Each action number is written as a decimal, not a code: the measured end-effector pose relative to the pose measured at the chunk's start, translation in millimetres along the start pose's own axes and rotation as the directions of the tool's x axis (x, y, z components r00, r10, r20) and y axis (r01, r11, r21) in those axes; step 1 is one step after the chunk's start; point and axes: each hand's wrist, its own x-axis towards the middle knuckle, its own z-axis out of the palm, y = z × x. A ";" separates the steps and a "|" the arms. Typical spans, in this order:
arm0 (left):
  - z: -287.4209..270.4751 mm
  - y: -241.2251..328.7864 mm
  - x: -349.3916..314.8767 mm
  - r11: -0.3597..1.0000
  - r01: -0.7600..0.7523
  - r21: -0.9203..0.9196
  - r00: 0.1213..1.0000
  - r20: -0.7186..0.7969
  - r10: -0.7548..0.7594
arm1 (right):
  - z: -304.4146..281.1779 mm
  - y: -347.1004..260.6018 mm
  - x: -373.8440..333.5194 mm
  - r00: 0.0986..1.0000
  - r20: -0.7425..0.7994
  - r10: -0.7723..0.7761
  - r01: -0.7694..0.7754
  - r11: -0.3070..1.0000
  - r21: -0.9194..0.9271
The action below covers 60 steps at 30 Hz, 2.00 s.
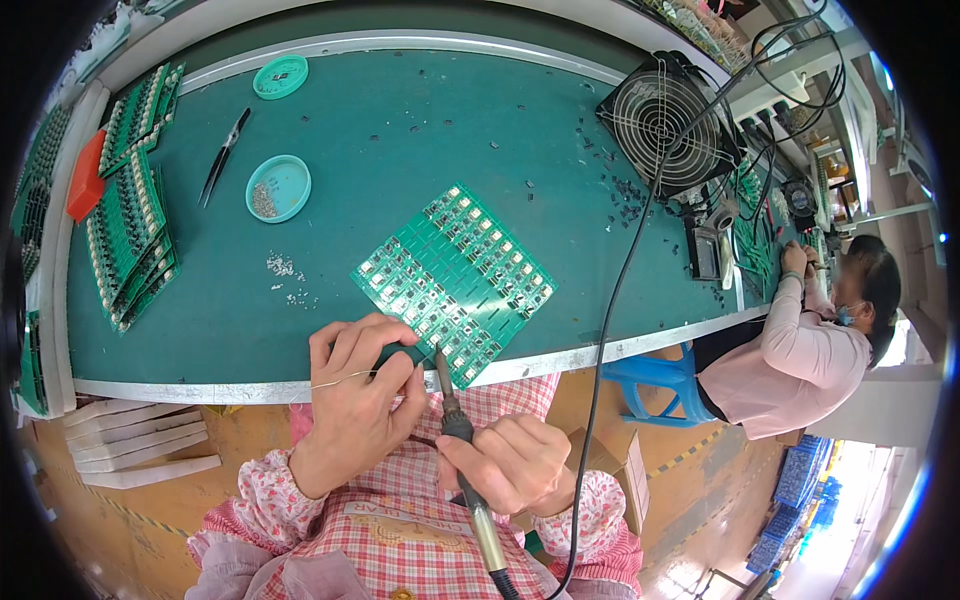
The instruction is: The person solders components onto a circuit board using a soldering iron, feeding solder wire by hand and using tweezers to position parts on the board.
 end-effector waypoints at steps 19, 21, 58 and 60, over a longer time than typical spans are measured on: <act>-0.4 3.5 4.7 0.999 0.037 -0.012 0.999 0.018 -0.037 | -3.6 21.0 3.0 0.572 -0.023 0.820 -0.591 0.431 0.682; 0.0 3.0 4.9 0.999 0.032 -0.011 0.999 0.021 -0.031 | -2.9 21.6 4.3 0.564 -0.007 0.826 -0.609 0.421 0.672; -7.7 10.2 -0.9 0.995 -0.046 -0.091 0.998 0.032 0.049 | -14.4 23.3 -15.0 0.853 -0.215 0.475 -0.381 0.849 0.365; -12.4 14.4 -7.3 0.968 -0.150 -0.199 0.984 0.070 0.166 | -16.0 19.5 -4.1 0.959 0.063 0.277 -0.284 0.948 0.145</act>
